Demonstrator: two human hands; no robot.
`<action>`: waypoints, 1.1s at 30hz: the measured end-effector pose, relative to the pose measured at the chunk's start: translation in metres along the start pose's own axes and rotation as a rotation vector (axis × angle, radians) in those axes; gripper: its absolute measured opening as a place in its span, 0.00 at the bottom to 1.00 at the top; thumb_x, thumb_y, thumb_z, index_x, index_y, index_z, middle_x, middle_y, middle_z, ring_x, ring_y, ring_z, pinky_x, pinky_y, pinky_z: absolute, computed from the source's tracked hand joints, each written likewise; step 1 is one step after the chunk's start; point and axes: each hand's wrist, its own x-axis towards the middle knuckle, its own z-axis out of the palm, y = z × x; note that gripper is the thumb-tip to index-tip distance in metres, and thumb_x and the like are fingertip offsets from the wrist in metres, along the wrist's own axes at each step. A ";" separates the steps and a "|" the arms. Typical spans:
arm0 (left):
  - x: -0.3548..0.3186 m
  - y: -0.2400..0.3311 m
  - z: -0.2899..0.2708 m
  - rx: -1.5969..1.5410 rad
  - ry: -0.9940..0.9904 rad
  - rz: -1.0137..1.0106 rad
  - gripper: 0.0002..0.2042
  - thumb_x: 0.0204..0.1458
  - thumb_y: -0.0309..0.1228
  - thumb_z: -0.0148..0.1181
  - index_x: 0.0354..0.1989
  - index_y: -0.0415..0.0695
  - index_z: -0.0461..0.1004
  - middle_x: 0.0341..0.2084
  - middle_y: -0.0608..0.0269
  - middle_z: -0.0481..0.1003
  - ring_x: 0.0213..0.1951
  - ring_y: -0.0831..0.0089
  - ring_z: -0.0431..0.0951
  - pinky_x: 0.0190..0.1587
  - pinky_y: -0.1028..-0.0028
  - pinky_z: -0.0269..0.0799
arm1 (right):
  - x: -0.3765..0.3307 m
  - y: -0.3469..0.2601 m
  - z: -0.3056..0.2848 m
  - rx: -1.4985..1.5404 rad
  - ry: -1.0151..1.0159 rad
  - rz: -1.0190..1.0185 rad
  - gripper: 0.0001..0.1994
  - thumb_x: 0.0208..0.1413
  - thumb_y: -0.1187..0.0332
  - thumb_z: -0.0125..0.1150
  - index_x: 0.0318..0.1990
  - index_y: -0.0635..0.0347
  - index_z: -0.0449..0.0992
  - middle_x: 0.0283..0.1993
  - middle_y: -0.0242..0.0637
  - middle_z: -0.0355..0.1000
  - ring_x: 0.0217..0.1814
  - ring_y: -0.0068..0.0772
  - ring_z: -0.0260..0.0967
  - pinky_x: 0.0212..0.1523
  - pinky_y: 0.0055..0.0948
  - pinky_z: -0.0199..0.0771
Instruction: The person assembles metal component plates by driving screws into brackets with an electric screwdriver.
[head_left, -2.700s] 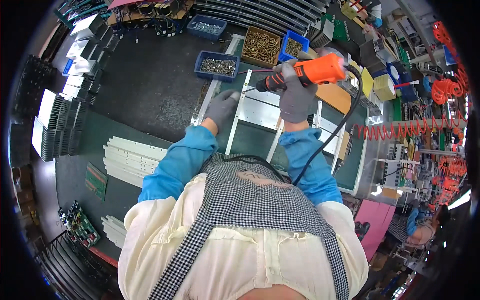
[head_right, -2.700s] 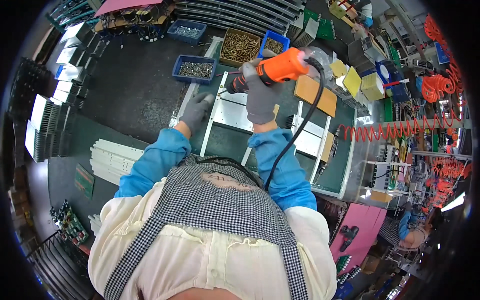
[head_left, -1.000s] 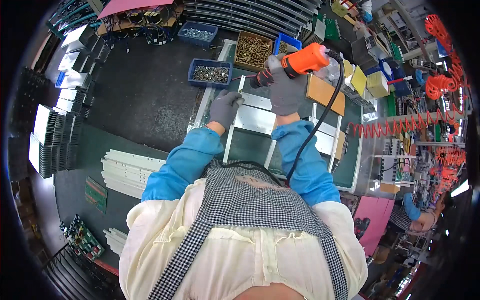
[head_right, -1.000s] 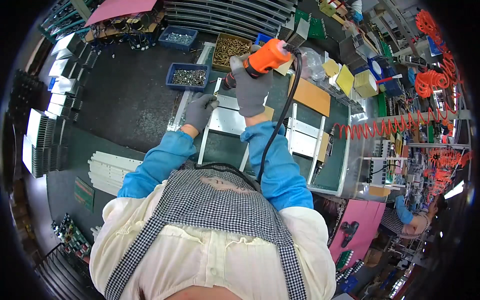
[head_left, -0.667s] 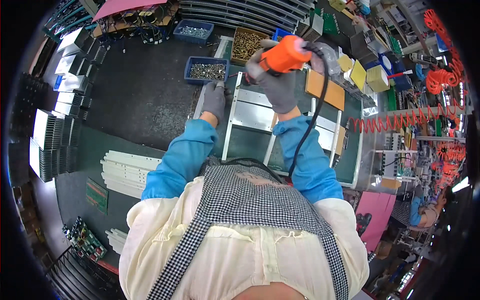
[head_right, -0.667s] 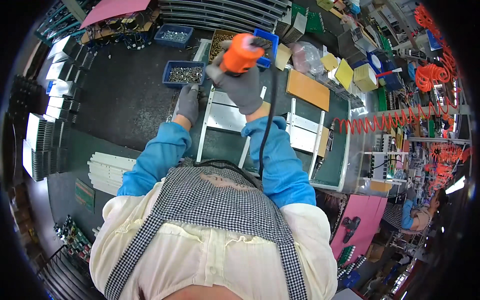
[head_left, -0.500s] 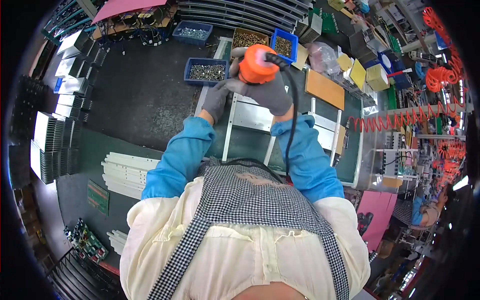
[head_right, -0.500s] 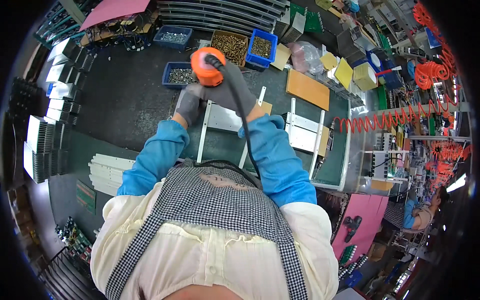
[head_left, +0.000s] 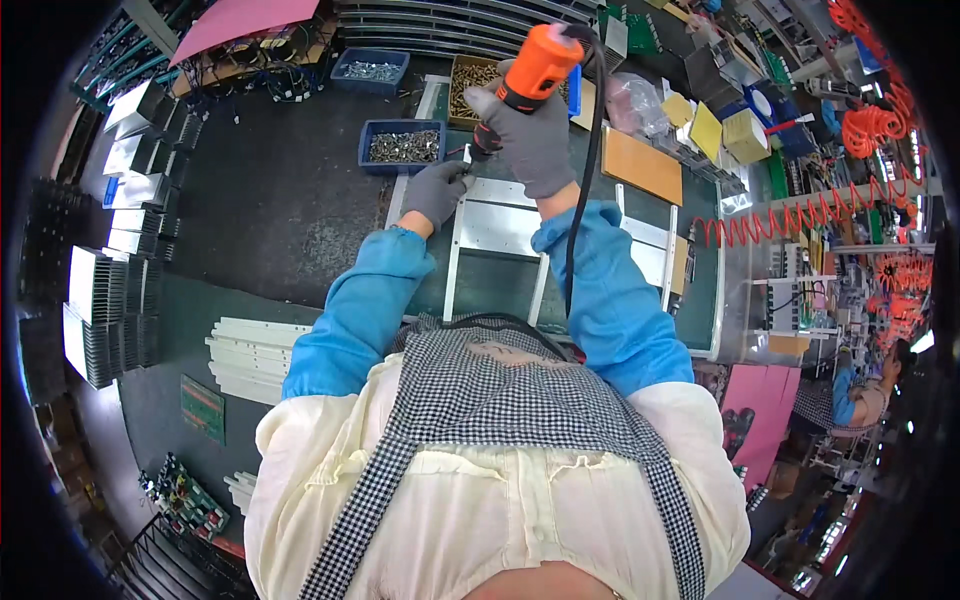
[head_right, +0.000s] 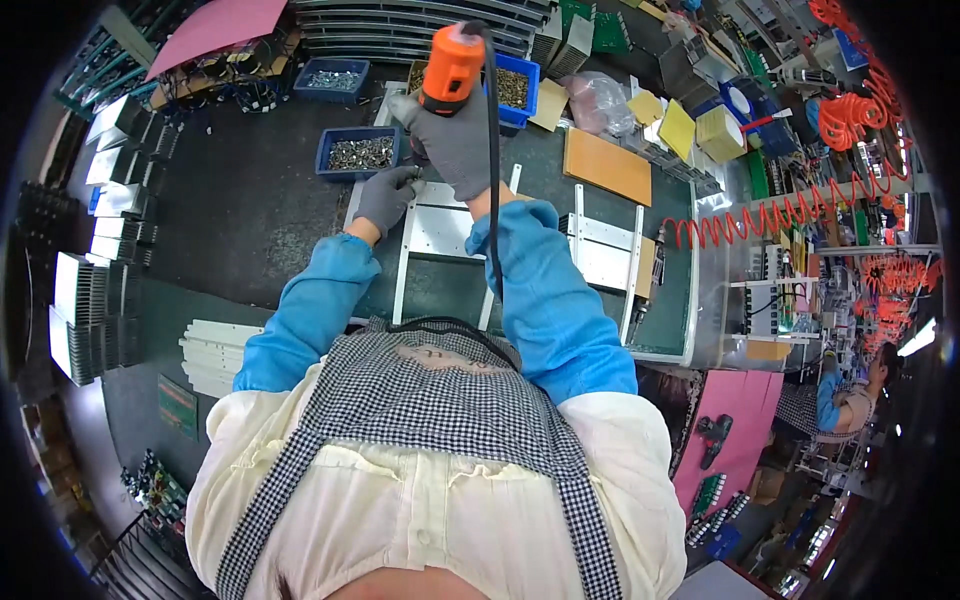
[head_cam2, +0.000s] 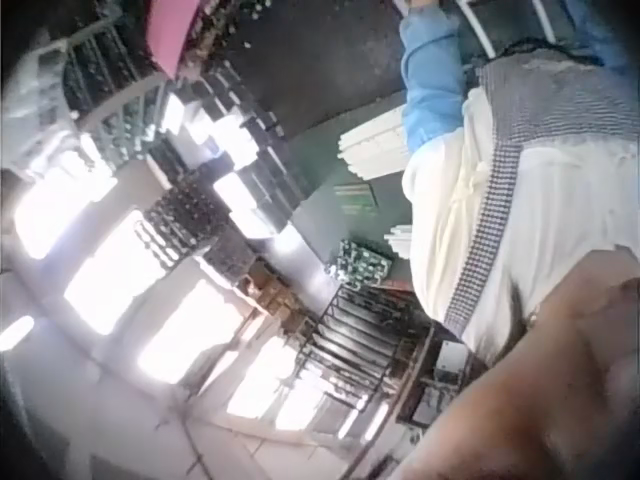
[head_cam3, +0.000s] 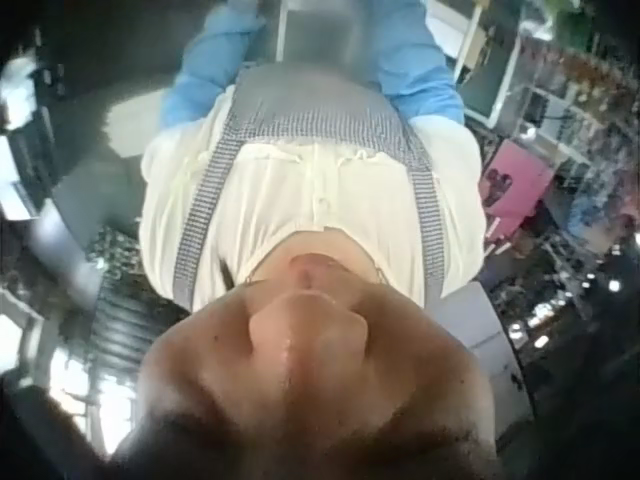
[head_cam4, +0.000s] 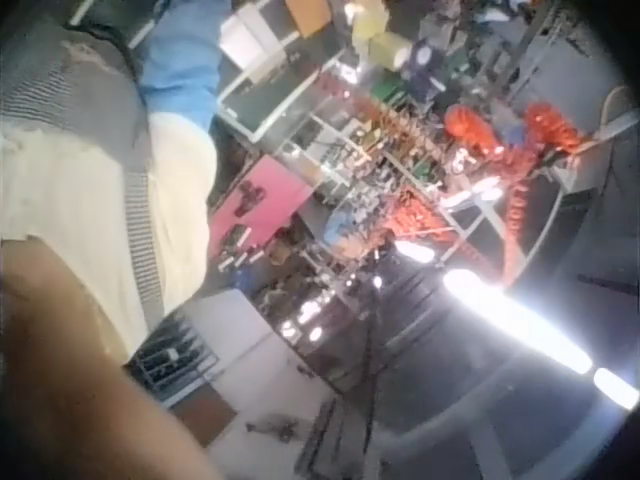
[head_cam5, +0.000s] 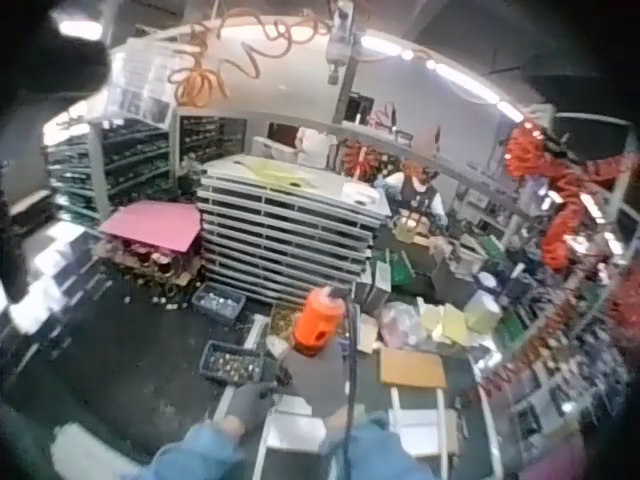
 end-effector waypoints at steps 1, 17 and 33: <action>-0.002 0.002 -0.001 0.000 0.024 0.023 0.16 0.52 0.33 0.67 0.47 0.40 0.79 0.38 0.52 0.79 0.40 0.64 0.79 0.45 0.69 0.73 | -0.002 -0.002 0.000 0.011 0.009 0.004 0.22 0.49 0.71 0.73 0.49 0.61 0.67 0.30 0.32 0.70 0.21 0.22 0.67 0.22 0.24 0.68; -0.013 -0.021 -0.044 -1.231 0.003 -0.588 0.11 0.63 0.33 0.52 0.51 0.45 0.70 0.35 0.65 0.73 0.34 0.75 0.72 0.32 0.79 0.69 | -0.088 -0.126 -0.139 -0.260 0.189 -0.725 0.31 0.49 0.83 0.68 0.61 0.60 0.63 0.50 0.41 0.73 0.49 0.35 0.75 0.53 0.36 0.79; -0.120 -0.006 -0.057 -0.822 -0.136 -1.007 0.10 0.63 0.37 0.55 0.44 0.44 0.74 0.25 0.72 0.67 0.23 0.83 0.64 0.18 0.87 0.56 | -0.302 -0.059 -0.431 -1.861 -0.445 0.052 0.20 0.44 0.73 0.61 0.48 0.47 0.77 0.46 0.31 0.73 0.58 0.38 0.66 0.69 0.43 0.56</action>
